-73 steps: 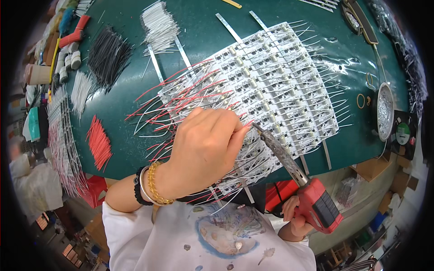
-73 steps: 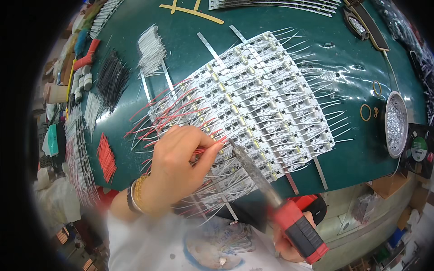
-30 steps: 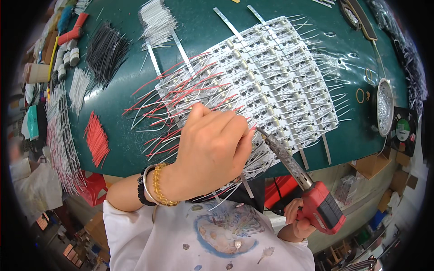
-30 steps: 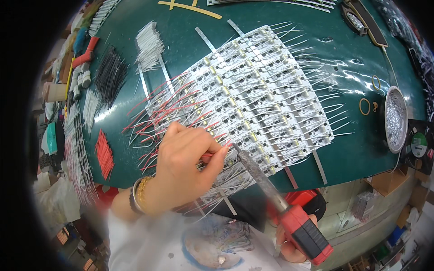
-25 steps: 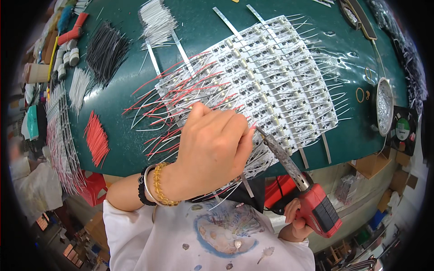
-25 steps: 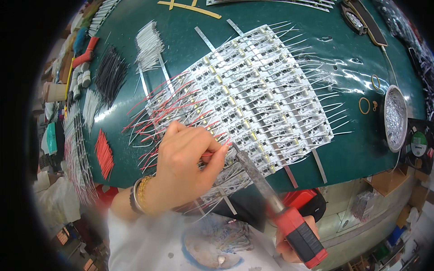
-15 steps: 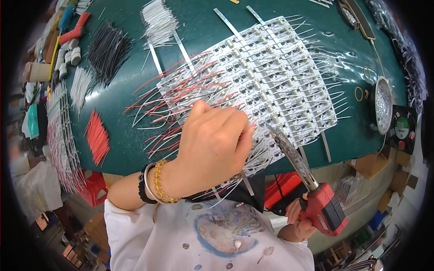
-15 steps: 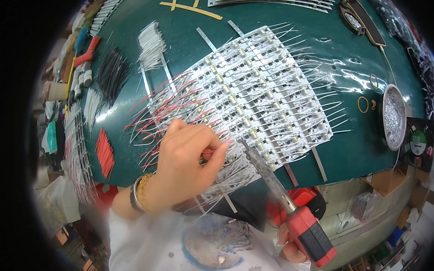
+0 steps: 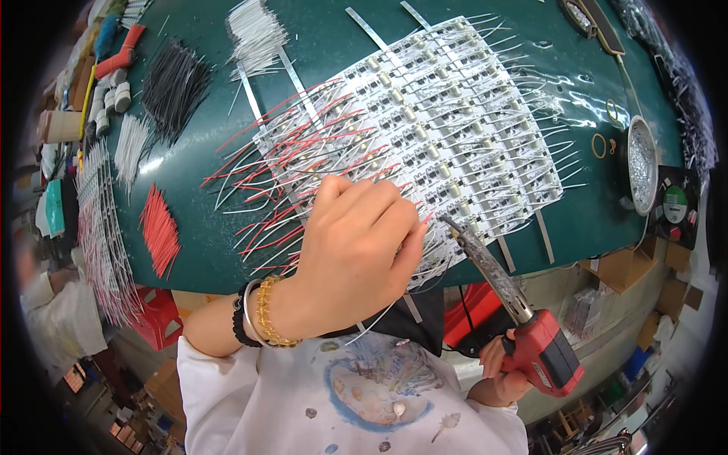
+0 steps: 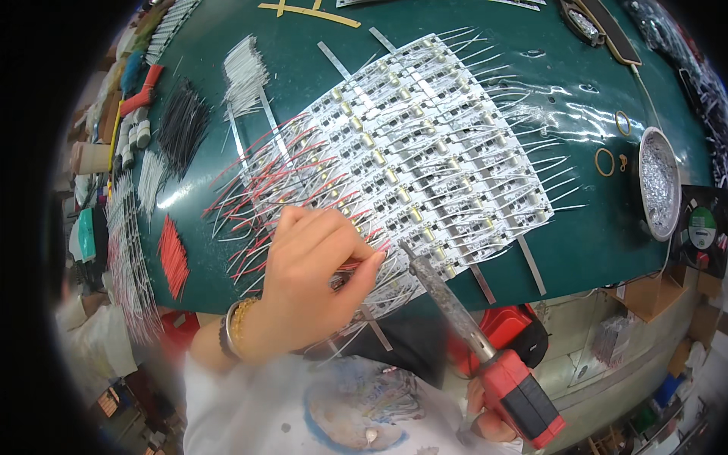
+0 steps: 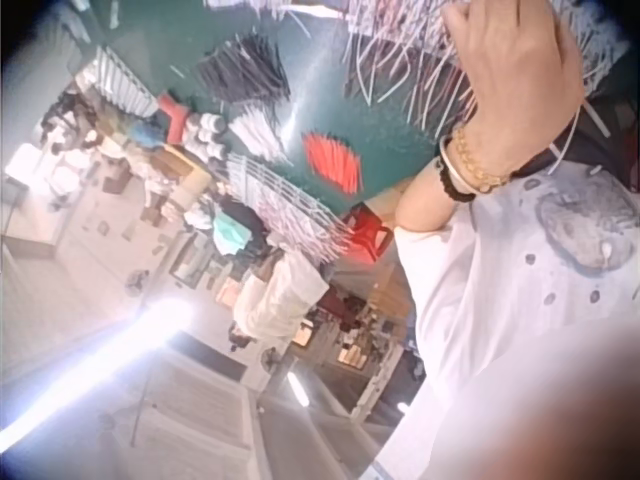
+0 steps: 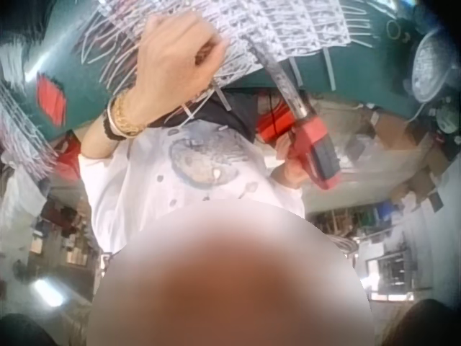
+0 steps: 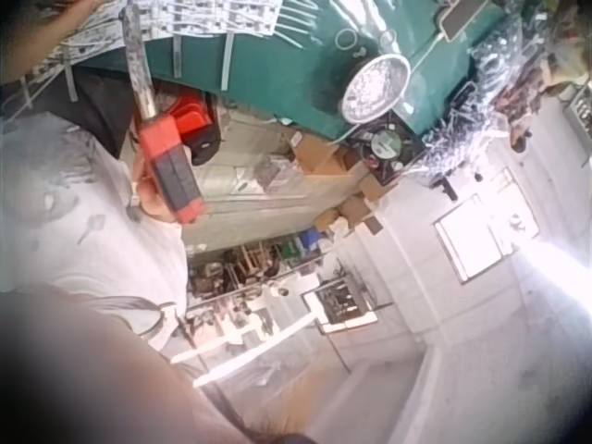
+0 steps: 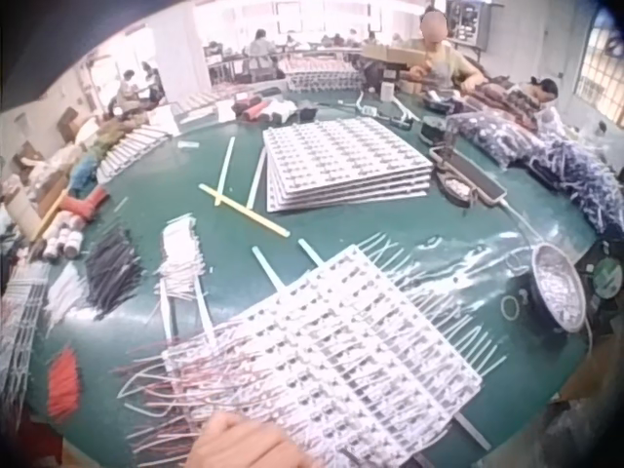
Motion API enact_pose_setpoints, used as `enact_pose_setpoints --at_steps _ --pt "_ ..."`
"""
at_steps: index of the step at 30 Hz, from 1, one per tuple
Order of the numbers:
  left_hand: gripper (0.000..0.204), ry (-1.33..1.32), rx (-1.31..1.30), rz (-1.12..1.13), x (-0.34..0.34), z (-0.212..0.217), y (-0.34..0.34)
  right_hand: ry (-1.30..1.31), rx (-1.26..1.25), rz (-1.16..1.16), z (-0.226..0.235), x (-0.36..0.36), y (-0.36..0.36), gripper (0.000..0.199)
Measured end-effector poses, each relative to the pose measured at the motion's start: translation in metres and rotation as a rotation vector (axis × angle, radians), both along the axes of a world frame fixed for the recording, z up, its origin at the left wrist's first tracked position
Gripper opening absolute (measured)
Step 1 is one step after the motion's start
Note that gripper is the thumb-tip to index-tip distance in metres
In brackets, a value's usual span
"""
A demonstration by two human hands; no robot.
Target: The person solders red wires and white wires onto strips of LEDs on a workbench using a soldering iron and solder wire.
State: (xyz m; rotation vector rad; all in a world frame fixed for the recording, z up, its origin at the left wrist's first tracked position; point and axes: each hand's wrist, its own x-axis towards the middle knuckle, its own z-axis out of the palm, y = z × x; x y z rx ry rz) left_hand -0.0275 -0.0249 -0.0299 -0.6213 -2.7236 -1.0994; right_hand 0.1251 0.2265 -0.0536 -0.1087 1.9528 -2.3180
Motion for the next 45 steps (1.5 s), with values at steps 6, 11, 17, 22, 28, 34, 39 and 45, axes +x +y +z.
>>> enact_pose_setpoints --at_steps 6,11,17,22,28,34,39,45 --pt "0.02 -0.076 -0.005 -0.041 -0.004 0.004 0.001 -0.124 -0.091 -0.224 0.001 0.006 -0.011 0.036" --pt "0.02 -0.053 -0.026 -0.026 -0.003 0.005 0.002 0.097 0.197 0.334 -0.021 0.006 0.033 0.028" --pt "0.019 -0.028 -0.03 -0.028 -0.001 0.003 0.004 0.036 -0.007 0.049 -0.01 0.002 0.004 0.08" --pt "0.018 -0.026 -0.048 -0.027 0.0 0.003 0.004 -0.069 -0.033 -0.16 0.002 0.006 -0.015 0.081" --pt "0.014 0.101 -0.028 -0.024 0.0 0.008 -0.002 -0.074 -0.02 -0.251 0.008 0.004 -0.017 0.079" --pt "0.013 0.032 0.052 -0.057 0.013 0.005 0.006 -0.074 -0.039 -0.135 0.007 0.01 -0.005 0.079" --pt "0.015 0.037 -0.058 -0.026 0.017 0.001 0.014 -0.021 0.001 -0.084 0.004 0.02 0.001 0.08" --pt "0.017 0.019 -0.025 -0.004 0.015 -0.001 0.016 -0.152 -0.132 -0.191 -0.003 0.026 0.0 0.055"
